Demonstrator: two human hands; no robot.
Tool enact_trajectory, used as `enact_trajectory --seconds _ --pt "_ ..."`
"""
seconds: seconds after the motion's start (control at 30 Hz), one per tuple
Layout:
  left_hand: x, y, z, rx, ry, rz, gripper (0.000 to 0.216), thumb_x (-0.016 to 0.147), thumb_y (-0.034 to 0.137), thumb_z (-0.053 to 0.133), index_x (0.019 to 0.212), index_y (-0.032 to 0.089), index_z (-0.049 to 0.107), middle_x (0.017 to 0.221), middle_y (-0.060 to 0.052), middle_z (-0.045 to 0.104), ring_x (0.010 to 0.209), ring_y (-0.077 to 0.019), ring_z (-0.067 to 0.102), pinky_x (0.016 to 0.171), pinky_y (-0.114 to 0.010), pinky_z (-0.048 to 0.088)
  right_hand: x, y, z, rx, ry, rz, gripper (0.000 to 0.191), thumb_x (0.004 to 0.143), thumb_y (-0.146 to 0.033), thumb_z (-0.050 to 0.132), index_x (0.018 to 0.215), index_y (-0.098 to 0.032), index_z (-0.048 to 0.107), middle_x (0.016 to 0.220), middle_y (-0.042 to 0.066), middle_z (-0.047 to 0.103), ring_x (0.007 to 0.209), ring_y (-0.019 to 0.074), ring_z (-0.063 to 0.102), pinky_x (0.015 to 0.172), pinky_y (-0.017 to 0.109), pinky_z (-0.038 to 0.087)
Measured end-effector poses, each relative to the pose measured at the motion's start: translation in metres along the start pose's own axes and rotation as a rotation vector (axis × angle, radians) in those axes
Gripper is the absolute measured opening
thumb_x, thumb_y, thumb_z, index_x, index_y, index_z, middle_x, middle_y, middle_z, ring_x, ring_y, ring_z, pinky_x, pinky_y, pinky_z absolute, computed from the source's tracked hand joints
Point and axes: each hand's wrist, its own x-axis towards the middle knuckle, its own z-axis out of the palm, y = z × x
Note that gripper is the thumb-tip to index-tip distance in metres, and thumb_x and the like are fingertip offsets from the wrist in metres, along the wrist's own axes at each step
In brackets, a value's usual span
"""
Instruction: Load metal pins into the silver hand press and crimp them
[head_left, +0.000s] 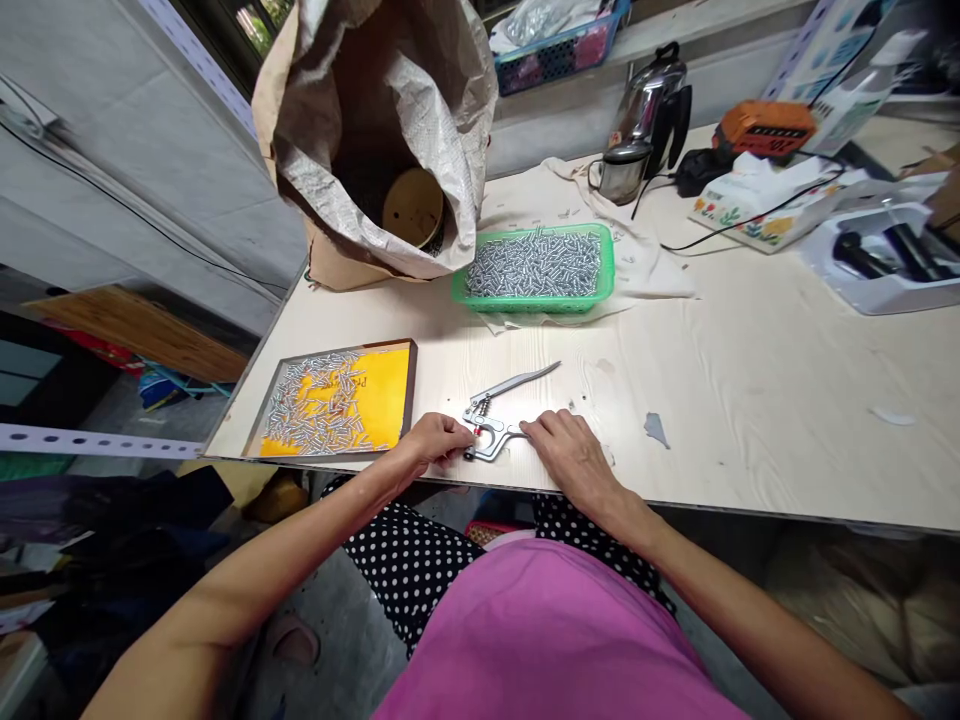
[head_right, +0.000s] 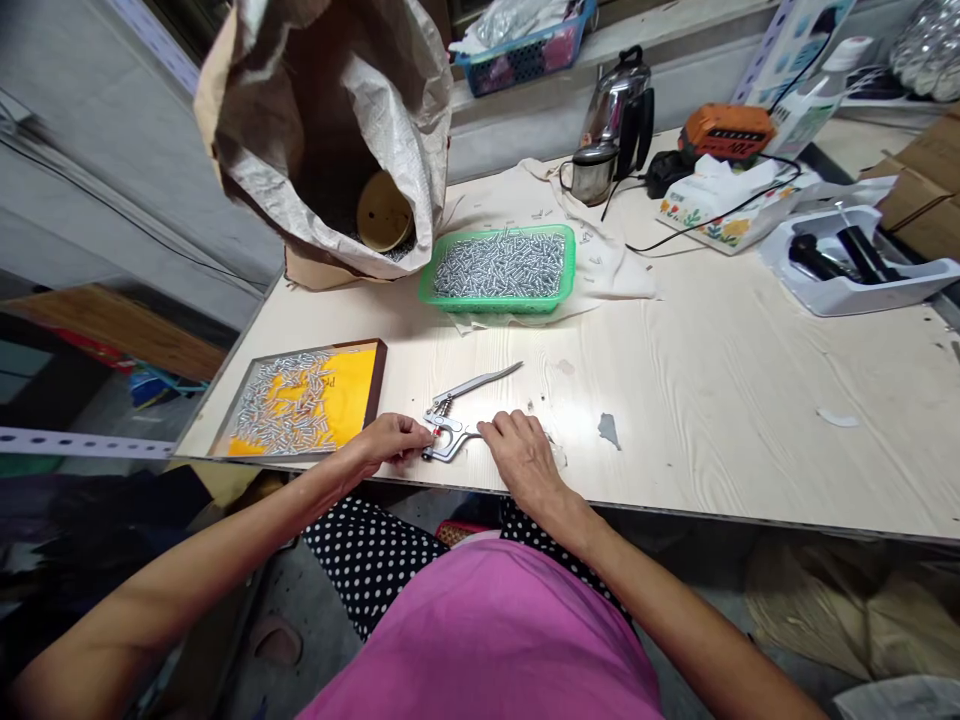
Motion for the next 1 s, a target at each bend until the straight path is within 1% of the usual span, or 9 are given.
enact_trajectory --seconds 0.17,0.33,0.47,0.53,0.6,0.67,0.8,0.9,1.0 --pt "0.002 0.005 -0.001 0.009 -0.061 -0.073 0.023 0.072 0.031 0.079 0.076 0.012 0.067 0.044 0.007 0.05 0.038 -0.0067 0.045 0.043 -0.018 0.038 0.002 -0.002 -0.001 -0.006 -0.024 0.002 0.022 0.095 -0.01 0.047 0.106 -0.018 0.065 0.091 0.008 0.06 0.087 0.0231 0.047 0.077 0.036 0.033" --pt "0.005 0.01 -0.003 0.053 -0.098 -0.124 0.017 0.076 0.025 0.075 0.076 0.011 0.066 0.044 0.004 0.054 0.039 -0.0084 0.051 0.044 -0.019 0.044 0.003 -0.003 -0.005 -0.018 -0.053 0.007 0.021 0.095 -0.01 0.047 0.104 -0.018 0.065 0.091 0.008 0.06 0.087 0.0235 0.048 0.077 0.037 0.034" --pt "0.004 0.008 -0.003 0.025 -0.116 -0.141 0.024 0.072 0.029 0.08 0.08 0.011 0.067 0.048 0.002 0.059 0.042 -0.0092 0.054 0.047 -0.02 0.047 0.008 0.003 -0.012 0.084 -0.112 -0.011 0.016 0.094 -0.024 0.056 0.108 -0.019 0.063 0.104 0.009 0.061 0.094 0.0235 0.051 0.081 0.037 0.037" --pt "0.003 0.006 -0.003 0.009 -0.111 -0.138 0.027 0.07 0.03 0.082 0.081 0.011 0.067 0.048 0.003 0.059 0.042 -0.009 0.055 0.048 -0.02 0.048 0.015 0.01 -0.015 0.113 -0.127 -0.033 0.041 0.088 -0.038 0.066 0.123 -0.018 0.057 0.127 0.014 0.055 0.112 0.028 0.049 0.09 0.04 0.039" --pt "0.002 0.005 -0.002 0.011 -0.106 -0.148 0.026 0.07 0.03 0.082 0.08 0.012 0.067 0.048 0.003 0.059 0.042 -0.009 0.055 0.05 -0.02 0.049 0.024 0.017 -0.016 0.081 -0.143 -0.053 0.075 0.08 -0.05 0.073 0.14 -0.016 0.044 0.146 0.019 0.04 0.132 0.0355 0.036 0.101 0.049 0.035" --pt "0.001 0.004 -0.002 0.02 -0.103 -0.159 0.022 0.074 0.028 0.079 0.079 0.012 0.067 0.048 0.003 0.059 0.043 -0.0092 0.056 0.051 -0.021 0.05 0.034 0.024 -0.015 0.039 -0.186 -0.075 0.094 0.074 -0.058 0.075 0.147 -0.014 0.035 0.152 0.022 0.032 0.141 0.0402 0.024 0.108 0.056 0.027" --pt "0.0 0.002 -0.002 0.032 -0.104 -0.157 0.015 0.079 0.025 0.074 0.079 0.012 0.067 0.049 0.002 0.06 0.044 -0.0091 0.056 0.053 -0.021 0.051 0.048 0.032 -0.014 0.017 -0.262 -0.117 0.097 0.07 -0.062 0.075 0.145 -0.013 0.038 0.144 0.023 0.043 0.139 0.042 0.029 0.11 0.062 0.022" --pt "-0.001 0.0 -0.002 0.034 -0.118 -0.163 0.016 0.078 0.025 0.076 0.08 0.012 0.067 0.049 0.002 0.06 0.045 -0.0086 0.056 0.053 -0.02 0.051 0.052 0.035 -0.019 0.046 -0.277 -0.131 0.101 0.067 -0.065 0.076 0.143 -0.009 0.04 0.136 0.022 0.049 0.13 0.0412 0.039 0.106 0.061 0.028" --pt "-0.002 0.0 -0.002 0.026 -0.133 -0.165 0.02 0.075 0.027 0.079 0.08 0.012 0.067 0.05 0.002 0.061 0.044 -0.0084 0.056 0.052 -0.02 0.05 0.052 0.036 -0.022 0.063 -0.269 -0.138 0.096 0.069 -0.066 0.072 0.14 -0.009 0.042 0.131 0.021 0.051 0.12 0.0381 0.045 0.097 0.055 0.036"
